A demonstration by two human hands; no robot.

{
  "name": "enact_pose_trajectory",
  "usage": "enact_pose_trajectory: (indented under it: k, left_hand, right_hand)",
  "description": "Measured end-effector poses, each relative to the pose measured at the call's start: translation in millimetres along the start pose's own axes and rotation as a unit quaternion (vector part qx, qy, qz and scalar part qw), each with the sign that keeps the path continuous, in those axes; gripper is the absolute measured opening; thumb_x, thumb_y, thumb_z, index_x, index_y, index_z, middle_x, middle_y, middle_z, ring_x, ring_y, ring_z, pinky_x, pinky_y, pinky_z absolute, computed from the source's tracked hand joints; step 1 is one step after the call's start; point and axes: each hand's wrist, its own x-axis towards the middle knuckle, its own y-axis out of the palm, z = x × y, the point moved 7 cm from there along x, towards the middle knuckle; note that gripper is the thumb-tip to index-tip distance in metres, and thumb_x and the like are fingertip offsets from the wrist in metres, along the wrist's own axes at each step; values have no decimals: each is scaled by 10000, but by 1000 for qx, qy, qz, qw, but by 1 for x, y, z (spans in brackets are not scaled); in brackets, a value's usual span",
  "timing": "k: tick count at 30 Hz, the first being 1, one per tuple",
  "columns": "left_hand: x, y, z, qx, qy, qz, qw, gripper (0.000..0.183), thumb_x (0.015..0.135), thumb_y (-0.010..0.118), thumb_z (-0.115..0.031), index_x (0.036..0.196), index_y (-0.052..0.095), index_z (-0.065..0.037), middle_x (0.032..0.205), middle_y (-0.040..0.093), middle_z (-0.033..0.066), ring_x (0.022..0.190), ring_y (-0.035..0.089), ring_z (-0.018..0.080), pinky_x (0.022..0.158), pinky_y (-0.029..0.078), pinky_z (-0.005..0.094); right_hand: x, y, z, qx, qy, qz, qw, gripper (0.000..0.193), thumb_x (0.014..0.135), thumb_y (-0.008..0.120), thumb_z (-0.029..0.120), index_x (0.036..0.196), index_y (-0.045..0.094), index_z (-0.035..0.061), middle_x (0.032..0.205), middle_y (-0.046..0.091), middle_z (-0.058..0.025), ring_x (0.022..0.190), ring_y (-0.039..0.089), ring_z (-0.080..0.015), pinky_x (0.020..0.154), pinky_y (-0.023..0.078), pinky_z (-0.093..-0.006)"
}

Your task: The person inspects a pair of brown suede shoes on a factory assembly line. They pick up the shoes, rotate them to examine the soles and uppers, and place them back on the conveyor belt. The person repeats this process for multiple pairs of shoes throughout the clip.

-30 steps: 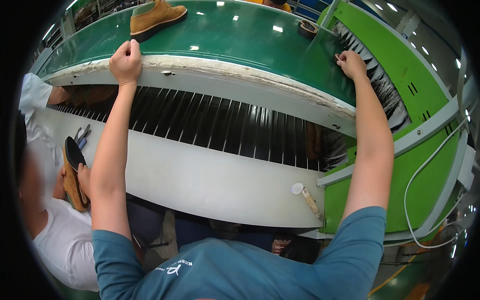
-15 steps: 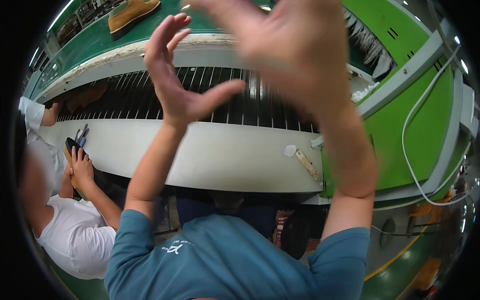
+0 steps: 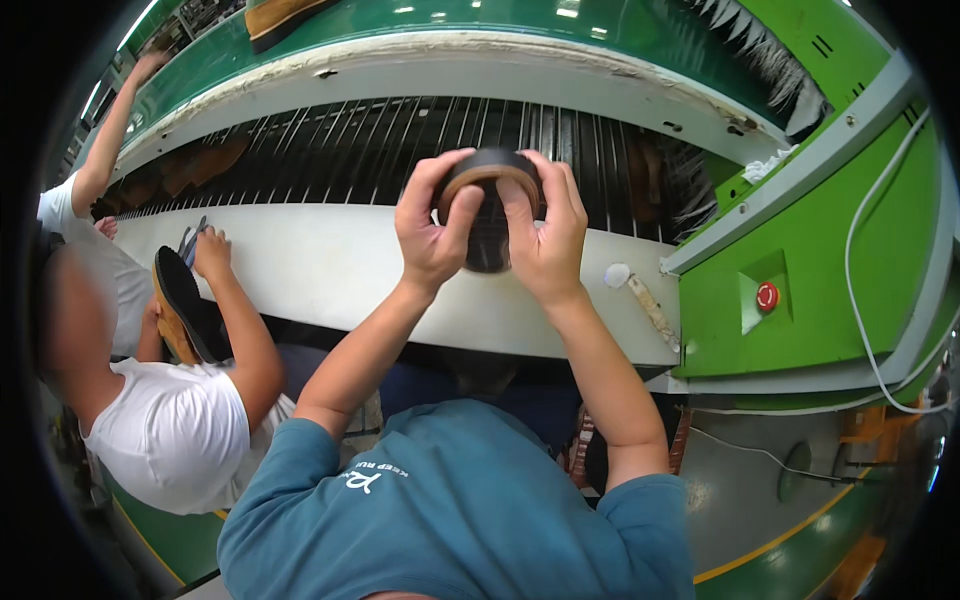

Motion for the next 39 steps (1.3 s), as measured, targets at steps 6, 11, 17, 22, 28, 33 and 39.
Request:
enact_pose_trajectory:
  k: [6,11,17,22,28,33,39]
  left_hand:
    - [-54,-15,-24,105,67,68,990,324,929,815,-161,1199,735,-1,957,779,114,784,698,243,690,550,333]
    - [-129,-26,-31,110,-21,127,986,414,900,861,-313,1135,750,9,832,713,99,638,652,241,579,505,349]
    - [-75,-7,-38,88,45,158,982,468,834,897,-341,1140,785,-6,779,659,84,611,625,232,544,472,362]
    - [7,12,-43,0,-37,166,985,348,917,875,-173,1186,786,28,918,793,142,763,760,213,683,576,290]
    - [-11,15,37,-124,-291,117,941,295,1028,803,-195,1184,789,54,960,809,53,862,722,81,762,577,240]
    - [-40,-6,156,-87,-406,101,904,424,1073,742,-374,1114,796,44,904,778,34,820,697,68,750,559,239]
    - [-79,-27,216,-120,-420,73,897,537,1127,620,-481,1084,791,26,890,744,7,781,631,61,725,511,240]
  right_hand:
    - [-73,-15,14,-41,-75,9,996,459,980,817,207,1377,709,2,1048,706,-127,913,712,-235,775,575,-337]
    - [-144,-24,8,-22,19,90,996,476,1003,803,281,1340,716,-43,932,678,-131,795,697,-234,698,551,-319]
    - [-119,-35,8,-11,-4,38,999,532,1045,749,393,1319,705,-61,987,724,-152,808,693,-261,719,547,-347]
    - [-51,-53,30,36,-38,-67,996,474,1102,686,251,1369,639,-138,1131,784,-193,888,714,-172,780,567,-294]
    - [-43,-28,-35,107,212,-1,971,414,1069,753,209,1345,688,-93,1003,746,-47,858,646,-71,792,529,-230]
    - [9,-70,-210,-270,195,12,943,780,934,812,585,1451,637,27,1300,713,-269,1140,733,-356,999,569,-465]
    - [30,-141,-385,-563,163,160,794,1009,928,701,708,1657,412,72,1641,484,-256,1510,473,-435,1239,403,-474]
